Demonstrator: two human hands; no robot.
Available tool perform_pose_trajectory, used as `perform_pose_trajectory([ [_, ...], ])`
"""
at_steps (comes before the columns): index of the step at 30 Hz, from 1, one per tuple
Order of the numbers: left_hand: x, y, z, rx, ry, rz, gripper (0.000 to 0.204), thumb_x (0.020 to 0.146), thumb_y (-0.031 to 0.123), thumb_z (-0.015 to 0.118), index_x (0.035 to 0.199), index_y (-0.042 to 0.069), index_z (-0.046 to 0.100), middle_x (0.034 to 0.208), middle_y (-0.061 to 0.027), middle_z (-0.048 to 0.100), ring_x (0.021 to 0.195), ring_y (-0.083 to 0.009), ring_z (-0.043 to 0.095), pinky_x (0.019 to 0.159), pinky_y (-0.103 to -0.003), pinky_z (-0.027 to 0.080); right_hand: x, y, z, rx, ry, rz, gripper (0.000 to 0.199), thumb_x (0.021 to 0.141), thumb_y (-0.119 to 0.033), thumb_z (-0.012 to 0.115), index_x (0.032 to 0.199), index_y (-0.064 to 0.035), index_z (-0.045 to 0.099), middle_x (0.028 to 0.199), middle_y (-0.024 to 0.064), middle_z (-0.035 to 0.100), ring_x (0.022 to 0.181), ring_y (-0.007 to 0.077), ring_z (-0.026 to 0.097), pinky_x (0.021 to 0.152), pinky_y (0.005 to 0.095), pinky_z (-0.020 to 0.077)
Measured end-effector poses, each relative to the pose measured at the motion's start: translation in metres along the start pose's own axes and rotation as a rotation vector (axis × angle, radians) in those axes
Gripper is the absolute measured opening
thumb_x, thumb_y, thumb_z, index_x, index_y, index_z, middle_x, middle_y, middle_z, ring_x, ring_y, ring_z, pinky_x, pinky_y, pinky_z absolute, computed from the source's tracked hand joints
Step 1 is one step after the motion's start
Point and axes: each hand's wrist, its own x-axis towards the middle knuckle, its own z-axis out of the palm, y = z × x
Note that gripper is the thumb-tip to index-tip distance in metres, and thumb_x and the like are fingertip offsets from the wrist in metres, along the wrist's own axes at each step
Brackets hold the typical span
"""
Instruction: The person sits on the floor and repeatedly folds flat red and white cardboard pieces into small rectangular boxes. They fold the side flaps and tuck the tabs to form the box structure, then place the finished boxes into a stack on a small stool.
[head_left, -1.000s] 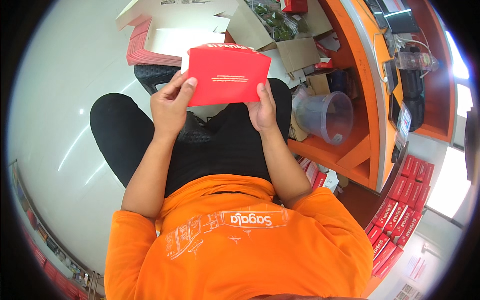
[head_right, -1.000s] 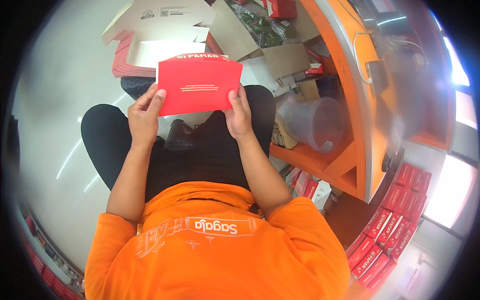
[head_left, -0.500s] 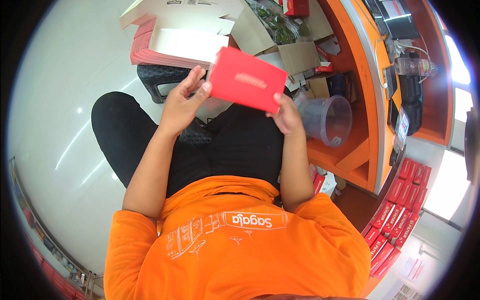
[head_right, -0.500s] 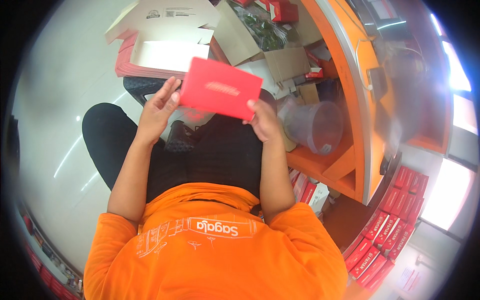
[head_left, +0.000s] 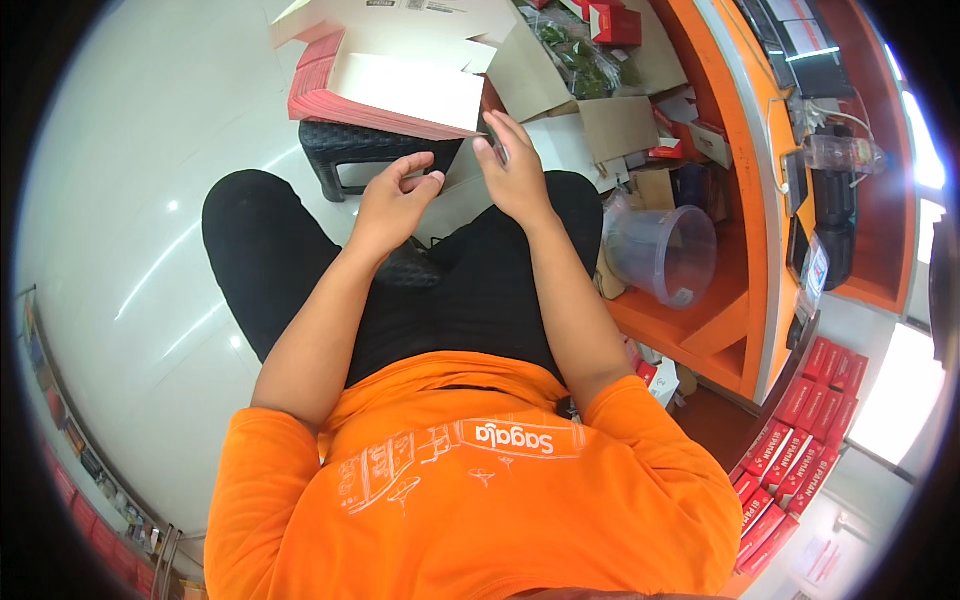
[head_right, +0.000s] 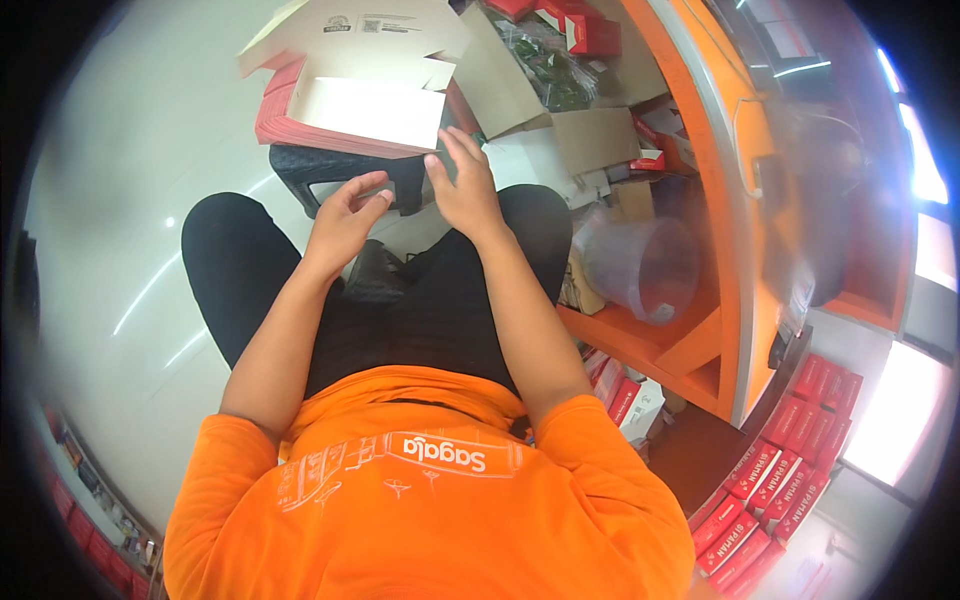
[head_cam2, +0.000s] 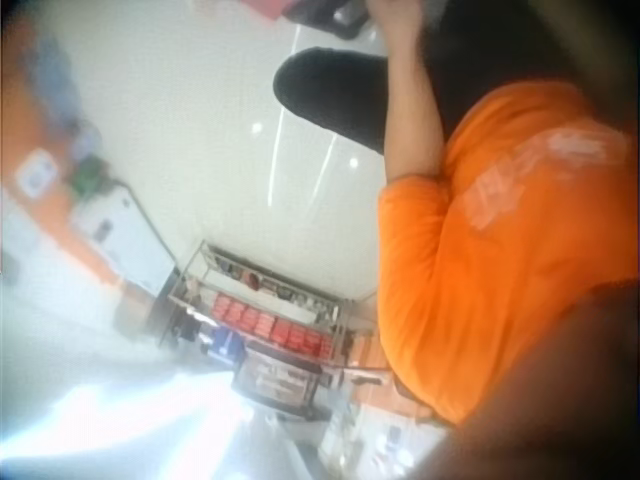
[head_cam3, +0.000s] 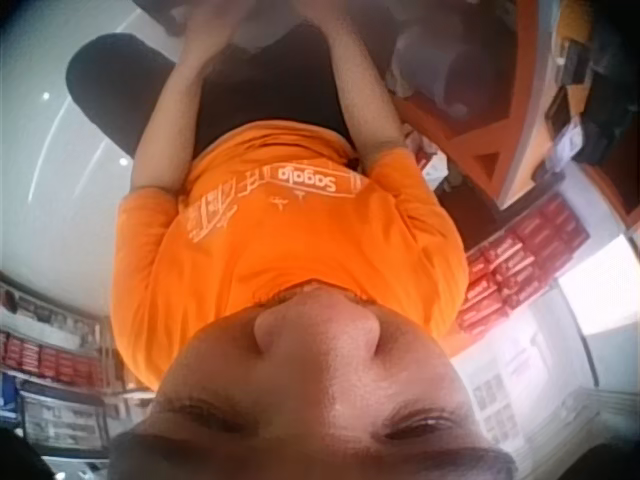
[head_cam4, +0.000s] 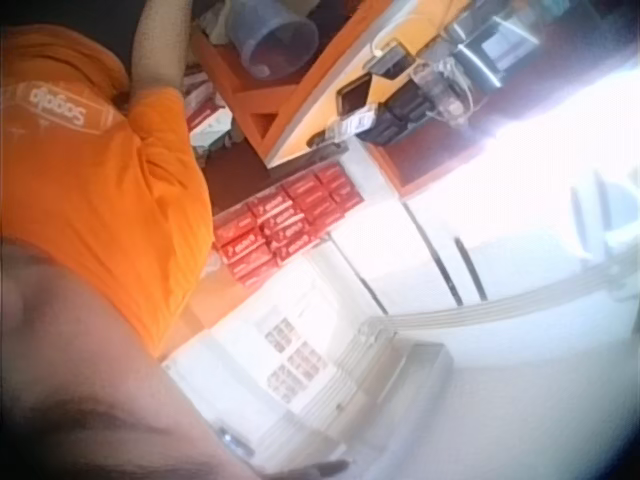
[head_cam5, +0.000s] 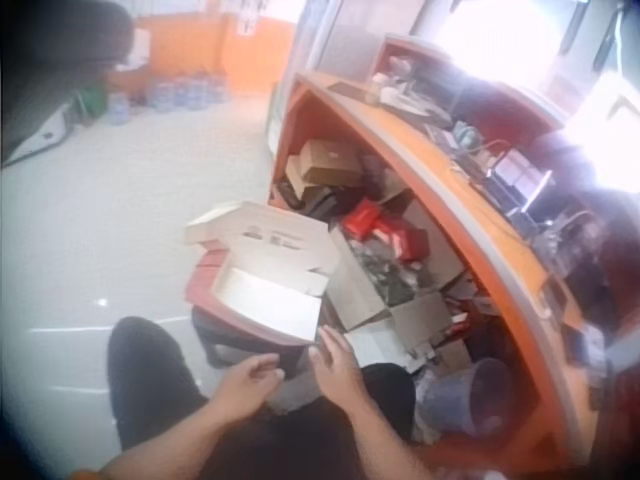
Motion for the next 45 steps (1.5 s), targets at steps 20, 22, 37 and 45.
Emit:
perform_pose_trajectory([
  [20,0.016,0.001,-0.007,-0.358,0.054,-0.120,0.061,0.105,0.054,0.046,0.138,0.004,0.057,0.131,-0.0117,0.065,0.115,-0.0193,0.061,0.096,-0.034,0.047,0.019,0.017,-0.001,0.448,0.509,-0.077,0.008,0.096,-0.007,0.072,0.100,-0.0014,0.070,0.100,0.0085,0.069,0.091,0.0185,0.067,0.090,0.0365,0.0542],
  [22,0.011,0.009,-0.011,-0.518,0.066,-0.040,0.074,0.105,0.065,0.033,0.149,0.006,0.043,0.143,-0.0150,0.056,0.121,-0.0255,0.059,0.098,-0.041,0.049,0.013,0.008,-0.015,0.454,0.477,-0.212,0.005,0.095,-0.005,0.072,0.098,-0.0019,0.070,0.099,0.0083,0.069,0.094,0.0187,0.067,0.098,0.0405,0.0534],
  [37,0.020,0.026,-0.043,-0.532,0.096,0.082,0.080,0.086,-0.004,0.055,0.161,0.008,0.031,0.150,-0.0130,0.052,0.132,-0.0181,0.055,0.108,-0.030,0.044,-0.043,-0.020,-0.059,0.681,0.141,-0.021,0.068,0.095,-0.016,0.070,0.150,-0.0068,0.032,0.146,0.0140,0.051,0.137,0.0320,0.047,0.114,0.0513,0.0373],
  [45,0.011,0.017,-0.030,-0.094,0.058,0.296,0.075,0.088,-0.005,0.050,0.161,0.009,0.035,0.158,-0.0079,0.045,0.138,-0.0143,0.046,0.114,-0.028,0.034,-0.048,0.014,-0.040,0.727,-0.072,0.744,0.055,0.094,-0.017,0.076,0.134,0.0134,0.055,0.116,0.0168,0.072,0.103,0.0208,0.069,0.089,0.0299,0.0524],
])
